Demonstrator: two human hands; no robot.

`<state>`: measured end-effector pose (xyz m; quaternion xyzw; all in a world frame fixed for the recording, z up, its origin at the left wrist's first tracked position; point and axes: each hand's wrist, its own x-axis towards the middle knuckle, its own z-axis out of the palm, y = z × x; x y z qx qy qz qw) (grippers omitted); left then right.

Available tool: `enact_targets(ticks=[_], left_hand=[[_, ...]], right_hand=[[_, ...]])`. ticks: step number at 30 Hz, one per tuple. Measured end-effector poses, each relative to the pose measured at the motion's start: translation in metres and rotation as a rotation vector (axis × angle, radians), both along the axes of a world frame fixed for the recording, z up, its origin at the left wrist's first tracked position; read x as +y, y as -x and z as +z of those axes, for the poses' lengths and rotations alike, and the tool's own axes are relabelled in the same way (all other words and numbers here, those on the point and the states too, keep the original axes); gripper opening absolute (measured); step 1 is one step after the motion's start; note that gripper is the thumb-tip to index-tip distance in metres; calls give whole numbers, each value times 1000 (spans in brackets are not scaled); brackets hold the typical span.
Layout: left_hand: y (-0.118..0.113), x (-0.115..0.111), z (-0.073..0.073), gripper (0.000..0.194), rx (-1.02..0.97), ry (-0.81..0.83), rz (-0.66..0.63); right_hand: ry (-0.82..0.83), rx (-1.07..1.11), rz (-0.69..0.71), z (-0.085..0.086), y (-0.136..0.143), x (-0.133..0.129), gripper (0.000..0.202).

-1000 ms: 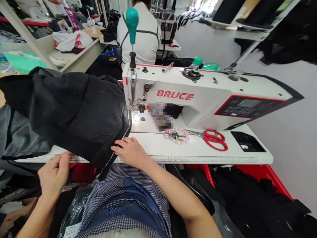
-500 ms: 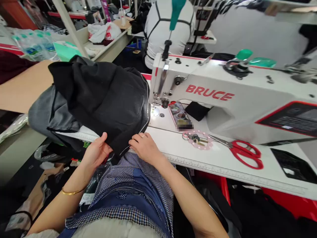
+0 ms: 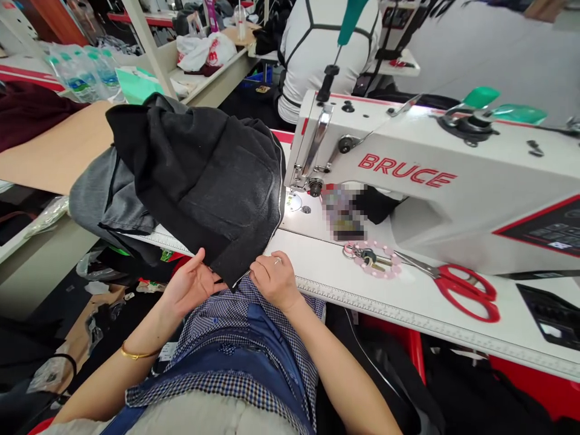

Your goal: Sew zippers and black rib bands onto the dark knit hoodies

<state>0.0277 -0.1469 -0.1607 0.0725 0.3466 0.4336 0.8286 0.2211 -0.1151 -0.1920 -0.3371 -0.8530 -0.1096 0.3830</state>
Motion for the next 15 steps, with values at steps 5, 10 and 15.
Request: enact_targets(ticks=[5,10,15], left_hand=[[-25,-12,-4,28,233,-48,-53],[-2,-18,0,32,501,-270,-132],[99,-31,25,26,1104,-498,-520]], right_hand=[[18,12,26,-3,4,-7,12],[141,-46,78,9,6,-5,11],[308,-222,-61,34,14,49,41]])
